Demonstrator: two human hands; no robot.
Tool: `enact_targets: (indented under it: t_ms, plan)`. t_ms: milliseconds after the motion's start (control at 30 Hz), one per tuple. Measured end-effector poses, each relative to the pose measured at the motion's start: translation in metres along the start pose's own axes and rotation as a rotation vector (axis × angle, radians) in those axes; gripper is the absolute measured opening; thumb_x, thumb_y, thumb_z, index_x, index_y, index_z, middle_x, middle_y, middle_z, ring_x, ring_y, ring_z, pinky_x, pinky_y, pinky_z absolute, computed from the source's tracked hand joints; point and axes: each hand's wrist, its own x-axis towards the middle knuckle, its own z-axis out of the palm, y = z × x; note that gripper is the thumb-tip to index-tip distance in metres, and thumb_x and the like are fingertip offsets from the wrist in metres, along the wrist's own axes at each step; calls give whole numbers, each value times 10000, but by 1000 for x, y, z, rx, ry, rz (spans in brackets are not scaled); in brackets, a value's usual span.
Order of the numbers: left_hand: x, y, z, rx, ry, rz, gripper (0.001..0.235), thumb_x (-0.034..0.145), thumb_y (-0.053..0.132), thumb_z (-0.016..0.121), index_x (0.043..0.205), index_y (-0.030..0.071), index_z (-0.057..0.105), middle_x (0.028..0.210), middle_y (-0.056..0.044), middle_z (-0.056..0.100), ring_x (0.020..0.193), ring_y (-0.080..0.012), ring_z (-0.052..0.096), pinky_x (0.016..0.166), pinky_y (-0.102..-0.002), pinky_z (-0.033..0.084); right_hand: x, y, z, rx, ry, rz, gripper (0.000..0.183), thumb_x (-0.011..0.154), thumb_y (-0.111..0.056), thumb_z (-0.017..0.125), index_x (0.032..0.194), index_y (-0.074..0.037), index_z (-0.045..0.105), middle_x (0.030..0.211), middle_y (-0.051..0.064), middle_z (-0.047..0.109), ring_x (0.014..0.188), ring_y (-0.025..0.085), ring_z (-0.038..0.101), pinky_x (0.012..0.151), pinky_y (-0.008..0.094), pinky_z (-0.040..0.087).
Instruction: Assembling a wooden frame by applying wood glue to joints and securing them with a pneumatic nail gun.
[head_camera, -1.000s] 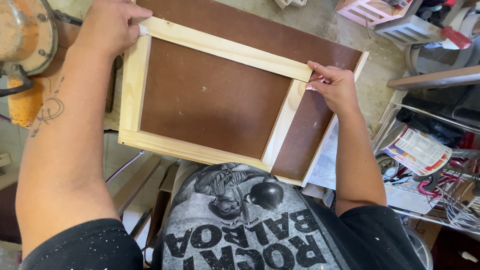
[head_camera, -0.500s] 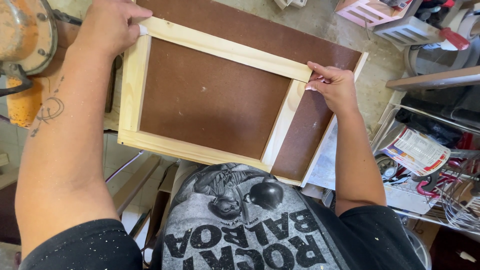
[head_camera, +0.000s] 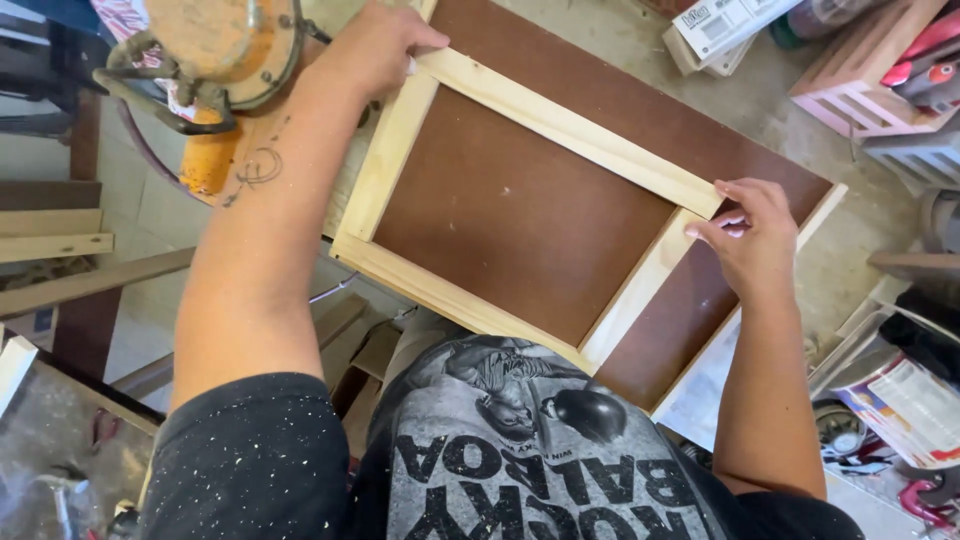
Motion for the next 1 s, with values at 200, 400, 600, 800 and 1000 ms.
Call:
enact_targets:
  t_ms: [200, 400, 600, 800, 1000]
  plan:
    - [-4, 20, -11, 18, -110, -160, 594, 900, -37, 772, 1447, 177, 684, 1361, -71, 648, 1235, -329, 574, 1024, -464, 451, 0, -8, -1, -89, -2, -19, 556, 829, -86, 962, 1320, 4, 718, 1279, 163, 601, 836, 233, 662, 842, 333, 562]
    - [-7, 23, -6, -54, 23, -78, 558, 800, -224, 679, 1213, 137, 781, 1198, -37, 641, 1083, -311, 587, 863, -420, 472, 1, 6, 2, -50, 21, -9, 537, 822, -92, 973, 1290, -15, 720, 1255, 145, 595, 818, 211, 653, 818, 305, 551]
    - [14, -30, 21, 77, 145, 310, 638, 583, -75, 708, 1175, 136, 818, 1055, -123, 746, 982, -365, 684, 872, -424, 486, 0, 29, 6, 28, 79, -97, 546, 825, -93, 973, 1301, -23, 716, 1242, 160, 574, 814, 199, 642, 813, 279, 587]
    - [1, 21, -13, 107, -51, -47, 550, 810, -103, 765, 1304, 137, 798, 1159, -114, 692, 1053, -390, 598, 946, -492, 462, 4, -4, -3, 30, 24, -67, 561, 746, -10, 993, 1234, 16, 719, 1196, 148, 602, 785, 228, 687, 766, 299, 586]
    - [-3, 30, -17, 48, -65, -138, 509, 825, -177, 740, 1234, 119, 805, 1192, -109, 681, 1048, -358, 607, 912, -467, 487, 2, -8, -2, -30, 0, -85, 530, 804, -27, 961, 1267, 2, 703, 1257, 146, 577, 786, 246, 670, 715, 316, 561]
